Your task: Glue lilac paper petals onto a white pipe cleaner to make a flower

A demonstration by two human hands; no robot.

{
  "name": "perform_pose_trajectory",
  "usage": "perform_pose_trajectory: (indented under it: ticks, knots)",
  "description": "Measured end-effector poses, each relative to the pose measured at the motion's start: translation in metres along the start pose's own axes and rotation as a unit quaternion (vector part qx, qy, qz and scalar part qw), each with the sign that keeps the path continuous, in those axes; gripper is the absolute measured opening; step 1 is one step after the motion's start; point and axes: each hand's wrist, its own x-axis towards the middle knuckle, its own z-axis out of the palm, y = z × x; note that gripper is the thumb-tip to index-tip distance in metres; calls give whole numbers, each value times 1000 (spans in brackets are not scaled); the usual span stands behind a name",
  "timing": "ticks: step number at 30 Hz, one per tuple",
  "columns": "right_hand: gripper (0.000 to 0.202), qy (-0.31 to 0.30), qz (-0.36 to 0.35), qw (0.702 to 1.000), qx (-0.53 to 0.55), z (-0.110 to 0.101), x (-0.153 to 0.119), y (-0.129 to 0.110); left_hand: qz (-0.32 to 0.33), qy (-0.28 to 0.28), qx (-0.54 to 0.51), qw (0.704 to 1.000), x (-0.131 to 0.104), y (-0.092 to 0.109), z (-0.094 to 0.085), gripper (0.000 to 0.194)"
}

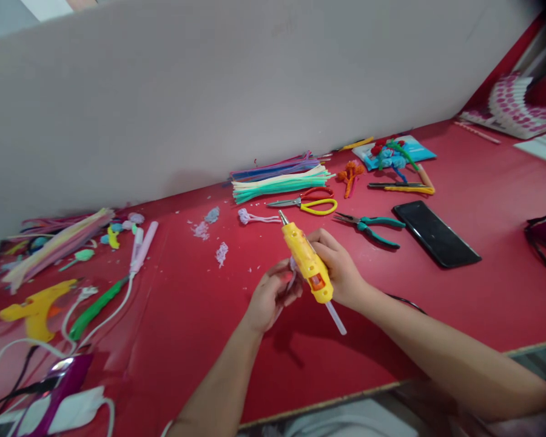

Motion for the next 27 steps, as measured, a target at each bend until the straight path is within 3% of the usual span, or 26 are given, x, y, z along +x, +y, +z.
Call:
perform_pose_trajectory:
  ticks: [8, 15, 21, 27]
  knots:
    - [12, 69, 24, 997, 12, -7, 3, 2, -48, -41, 38, 997, -3, 9, -1, 22]
    - [16, 8, 22, 999, 27, -3, 2, -3, -21, 6, 74, 997, 1, 1, 0, 20]
    - [13, -1, 8, 1000, 1, -1, 0, -1, -30, 64, 104, 992, -1, -4, 0, 21]
    - [14, -9, -4, 1000, -15, -2, 1, -2, 36, 72, 211, 974, -5, -8, -1, 25]
